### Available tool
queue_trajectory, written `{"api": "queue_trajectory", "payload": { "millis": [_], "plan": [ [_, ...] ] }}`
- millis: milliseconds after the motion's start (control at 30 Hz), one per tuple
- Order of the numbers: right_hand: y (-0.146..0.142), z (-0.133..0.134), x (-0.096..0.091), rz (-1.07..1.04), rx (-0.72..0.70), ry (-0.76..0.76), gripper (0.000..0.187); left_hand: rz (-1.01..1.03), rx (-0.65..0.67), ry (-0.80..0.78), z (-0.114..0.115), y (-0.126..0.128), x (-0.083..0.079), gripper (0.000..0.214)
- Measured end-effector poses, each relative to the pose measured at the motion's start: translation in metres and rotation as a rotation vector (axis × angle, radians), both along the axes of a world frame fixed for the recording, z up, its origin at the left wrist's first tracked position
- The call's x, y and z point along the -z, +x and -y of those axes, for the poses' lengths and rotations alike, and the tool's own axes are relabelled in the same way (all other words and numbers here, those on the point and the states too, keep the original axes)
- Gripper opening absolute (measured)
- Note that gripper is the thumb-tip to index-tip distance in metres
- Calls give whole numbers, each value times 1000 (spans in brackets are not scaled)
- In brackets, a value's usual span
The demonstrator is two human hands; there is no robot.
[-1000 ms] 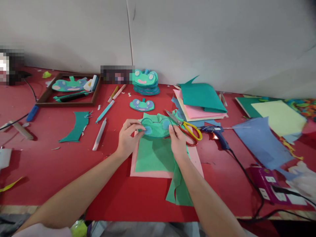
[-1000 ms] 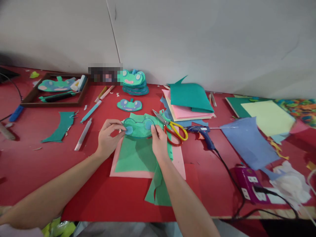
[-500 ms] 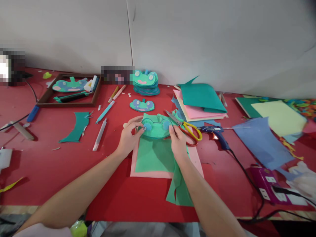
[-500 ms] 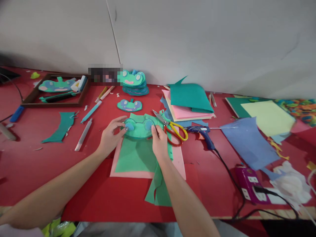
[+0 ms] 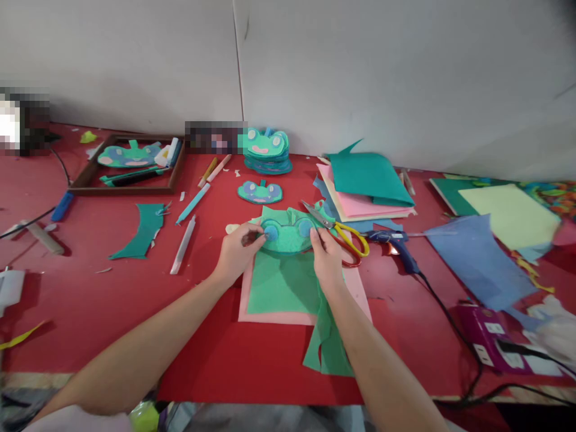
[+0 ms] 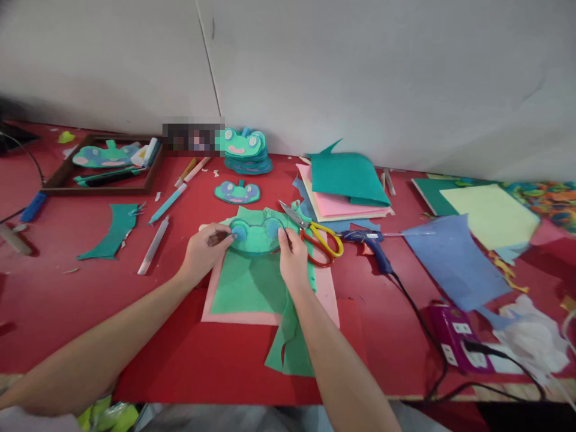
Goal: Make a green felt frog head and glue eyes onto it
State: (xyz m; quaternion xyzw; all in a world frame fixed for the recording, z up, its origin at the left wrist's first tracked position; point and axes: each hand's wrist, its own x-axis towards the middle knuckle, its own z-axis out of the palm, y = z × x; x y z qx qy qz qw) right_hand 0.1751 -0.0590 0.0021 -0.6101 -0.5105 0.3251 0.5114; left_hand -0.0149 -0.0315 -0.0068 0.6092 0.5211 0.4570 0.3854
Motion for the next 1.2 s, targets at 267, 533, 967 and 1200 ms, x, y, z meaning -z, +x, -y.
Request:
{"api": "queue_trajectory", "payload": {
  "millis": [267, 533, 967, 1200],
  "plan": [
    [-2, 0, -2, -22, 0, -1, 31, 205, -5, -2, -2, 2, 4, 27],
    [-2, 0, 1, -96, -30, -23, 30, 239, 51, 9, -4, 2, 6, 38],
    [-2, 1, 0, -51, -26, -18, 31, 88, 13, 46, -1, -1, 3, 21],
    [-3, 1, -2, -17, -19, -7, 31, 81, 25, 8, -2, -2, 6, 24]
  ]
}}
